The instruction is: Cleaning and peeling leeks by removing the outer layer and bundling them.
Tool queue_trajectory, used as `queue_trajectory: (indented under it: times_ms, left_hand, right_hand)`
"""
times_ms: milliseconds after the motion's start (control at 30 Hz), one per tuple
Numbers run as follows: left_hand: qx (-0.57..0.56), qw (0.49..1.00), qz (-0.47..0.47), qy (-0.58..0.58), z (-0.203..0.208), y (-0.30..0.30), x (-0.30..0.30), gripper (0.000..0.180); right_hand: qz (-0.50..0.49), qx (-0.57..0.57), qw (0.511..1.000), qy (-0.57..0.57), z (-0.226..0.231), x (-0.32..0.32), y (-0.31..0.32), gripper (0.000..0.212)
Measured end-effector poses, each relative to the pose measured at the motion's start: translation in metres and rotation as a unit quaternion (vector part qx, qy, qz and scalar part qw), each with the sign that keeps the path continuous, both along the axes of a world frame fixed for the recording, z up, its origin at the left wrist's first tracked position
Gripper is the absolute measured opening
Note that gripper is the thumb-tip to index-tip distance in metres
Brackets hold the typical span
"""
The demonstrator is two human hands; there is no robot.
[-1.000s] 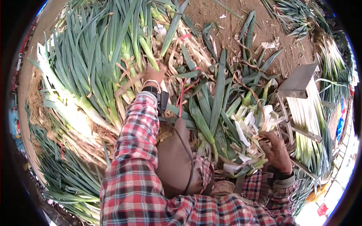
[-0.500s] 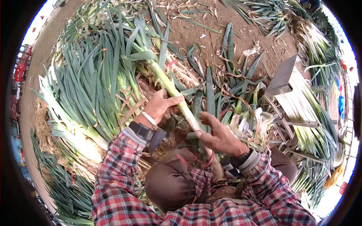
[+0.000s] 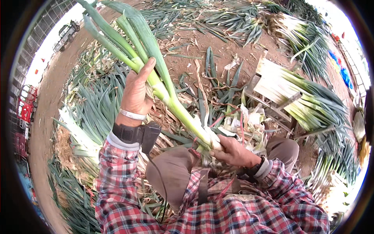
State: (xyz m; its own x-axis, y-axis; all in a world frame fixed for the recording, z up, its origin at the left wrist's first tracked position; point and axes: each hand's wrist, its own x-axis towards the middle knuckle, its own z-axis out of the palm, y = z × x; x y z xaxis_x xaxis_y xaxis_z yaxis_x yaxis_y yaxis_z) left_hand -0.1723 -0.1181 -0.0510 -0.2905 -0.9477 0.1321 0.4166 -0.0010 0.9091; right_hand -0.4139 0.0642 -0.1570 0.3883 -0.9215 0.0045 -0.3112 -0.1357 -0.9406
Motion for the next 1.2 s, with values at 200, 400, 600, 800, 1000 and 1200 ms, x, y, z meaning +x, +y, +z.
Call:
queue_trajectory:
  times_ms: [200,400,600,800,1000,1200]
  left_hand:
    - [0.063,0.994,-0.071,0.053,0.007,0.076,-0.064,0.034]
    - [0.003,0.998,-0.062,0.013,0.026,0.103,-0.094,0.036]
    - [0.012,0.997,-0.060,0.057,0.034,0.130,-0.118,0.032]
    - [-0.039,0.980,-0.168,0.098,0.085,0.125,-0.068,0.034]
    - [0.010,0.987,-0.130,0.091,0.090,0.143,-0.066,0.039]
    - [0.025,0.990,-0.092,0.100,0.082,0.156,-0.100,0.036]
  right_hand:
    - [-0.092,0.012,0.948,-0.304,0.067,0.032,-0.030,0.045]
    - [-0.128,-0.004,0.821,-0.557,0.061,0.041,-0.007,0.037]
    - [-0.151,0.062,0.787,-0.595,0.055,0.010,0.018,0.024]
    - [-0.081,0.028,0.995,0.047,-0.061,-0.044,0.033,0.042]
    - [-0.148,-0.070,0.969,-0.187,-0.003,-0.045,0.038,0.057]
    - [-0.106,-0.229,0.935,-0.251,0.100,-0.001,0.016,0.037]
